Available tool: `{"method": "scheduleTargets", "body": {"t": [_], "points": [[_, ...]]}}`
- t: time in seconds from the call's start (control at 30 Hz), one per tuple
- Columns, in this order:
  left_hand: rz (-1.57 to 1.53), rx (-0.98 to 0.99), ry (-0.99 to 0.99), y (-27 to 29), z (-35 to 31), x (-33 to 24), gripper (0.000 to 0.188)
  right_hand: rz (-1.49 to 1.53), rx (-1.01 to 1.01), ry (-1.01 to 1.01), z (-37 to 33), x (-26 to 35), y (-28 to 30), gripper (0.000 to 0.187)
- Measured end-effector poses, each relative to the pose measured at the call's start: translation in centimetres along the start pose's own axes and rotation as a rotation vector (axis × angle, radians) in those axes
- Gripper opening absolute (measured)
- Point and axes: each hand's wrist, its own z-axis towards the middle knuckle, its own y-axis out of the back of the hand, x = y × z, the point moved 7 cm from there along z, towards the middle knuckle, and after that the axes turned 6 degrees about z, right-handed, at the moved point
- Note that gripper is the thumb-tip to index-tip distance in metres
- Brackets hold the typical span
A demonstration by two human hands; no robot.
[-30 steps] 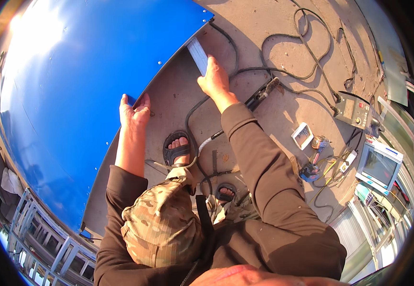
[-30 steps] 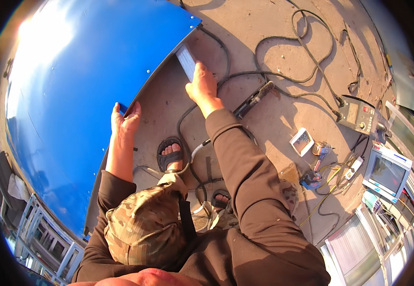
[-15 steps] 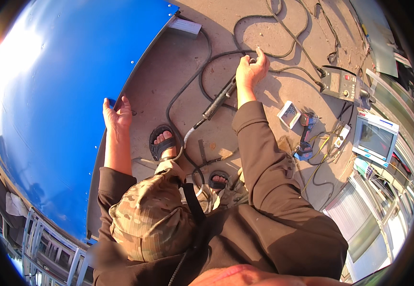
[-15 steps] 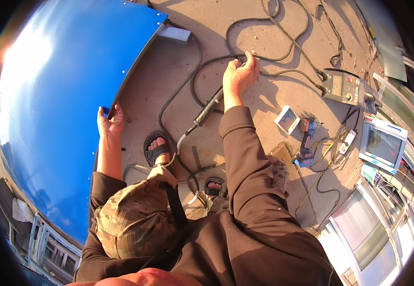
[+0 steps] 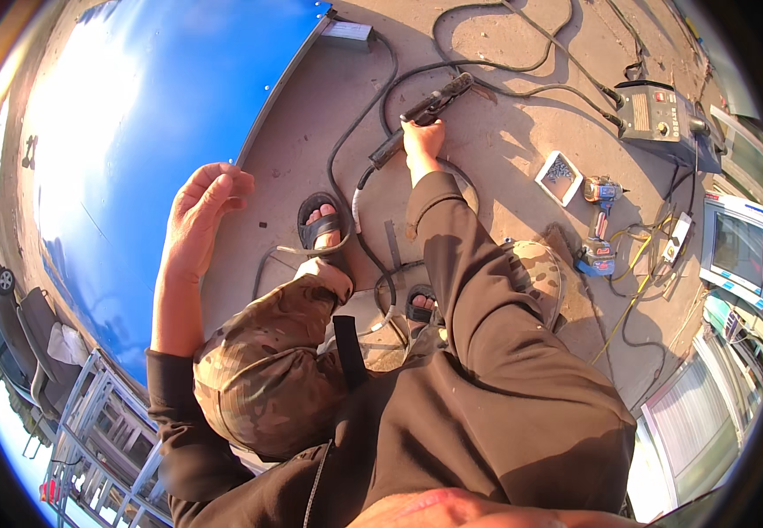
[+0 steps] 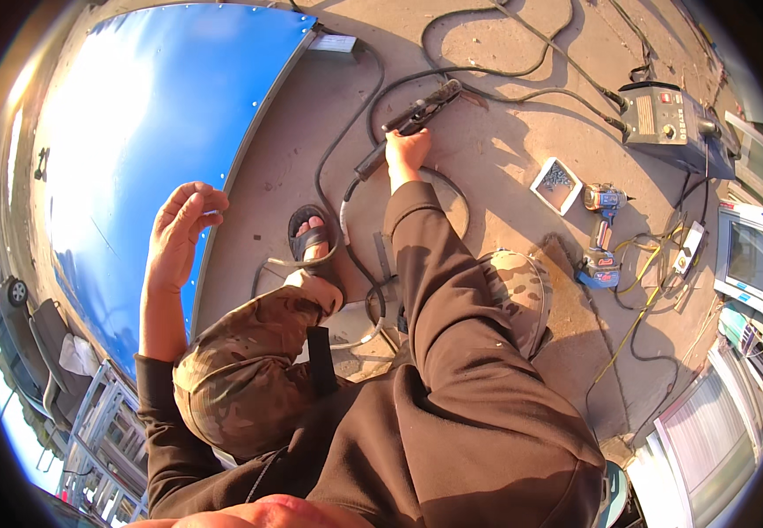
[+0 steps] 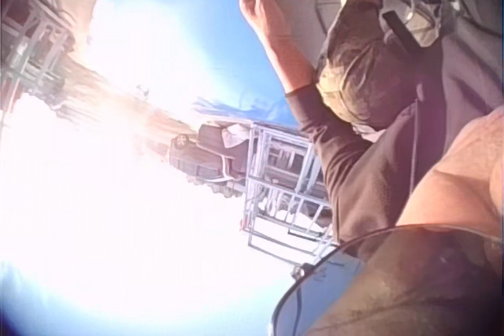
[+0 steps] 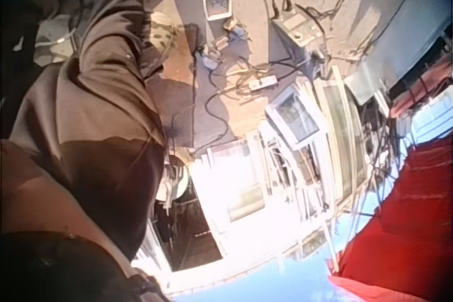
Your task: The person positions a metal bracket against a blue sheet, drills pilot holes, then uses a welding torch to tack-weld the bracket in place. They repeat the welding at another location on the sheet.
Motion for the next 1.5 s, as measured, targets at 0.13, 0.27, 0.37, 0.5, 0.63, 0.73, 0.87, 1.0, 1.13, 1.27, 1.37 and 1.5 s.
{"method": "scheduleTargets", "body": {"t": [0.13, 0.27, 0.37, 0.5, 0.63, 0.73, 0.87, 1.0, 1.13, 1.27, 1.37, 1.5], "points": [[0.586, 0.082, -0.173, -4.0, -10.0, -11.1, 0.021, 0.351, -0.057, -0.195, -1.3, 0.2, -0.1, 0.037], [0.948, 0.583, -0.386, -14.0, -14.0, -13.1, 0.018, 0.685, -0.120, -0.403, -6.4, 1.6, -0.3, 0.037], [0.974, 0.713, -0.584, -19.0, -14.2, -10.3, 0.020, 0.901, 0.160, -0.432, -12.3, 2.6, -2.8, 0.024], [1.312, 0.807, -0.687, -19.1, -15.3, -5.2, 0.020, 0.763, 0.449, -0.392, -18.1, 4.1, -6.2, 0.021], [1.242, 0.854, -0.791, -18.0, -15.6, -2.3, 0.018, 0.915, 0.525, -0.236, -21.8, 5.5, -8.3, 0.031], [1.296, 1.106, -0.640, -16.8, -14.1, 1.3, 0.018, 0.900, 0.612, -0.219, -23.0, 5.3, -9.7, 0.032], [1.443, 1.110, -0.651, -14.7, -12.4, 2.7, 0.021, 0.881, 0.614, -0.252, -22.9, 4.8, -11.7, 0.028], [1.285, 1.075, -0.663, -13.6, -11.2, 2.0, 0.019, 0.873, 0.600, -0.257, -23.3, 4.2, -13.3, 0.026], [1.332, 1.132, -0.706, -13.1, -11.2, 2.0, 0.017, 0.851, 0.587, -0.231, -23.6, 4.0, -14.1, 0.028], [1.271, 1.082, -0.731, -12.5, -11.3, 1.3, 0.016, 0.852, 0.569, -0.212, -23.4, 4.3, -14.5, 0.034], [1.246, 1.049, -0.721, -12.1, -11.2, 1.1, 0.017, 0.840, 0.555, -0.202, -23.3, 4.6, -14.6, 0.037], [1.246, 1.046, -0.717, -11.9, -11.1, 1.2, 0.018, 0.820, 0.540, -0.203, -23.4, 4.7, -14.6, 0.038]]}}
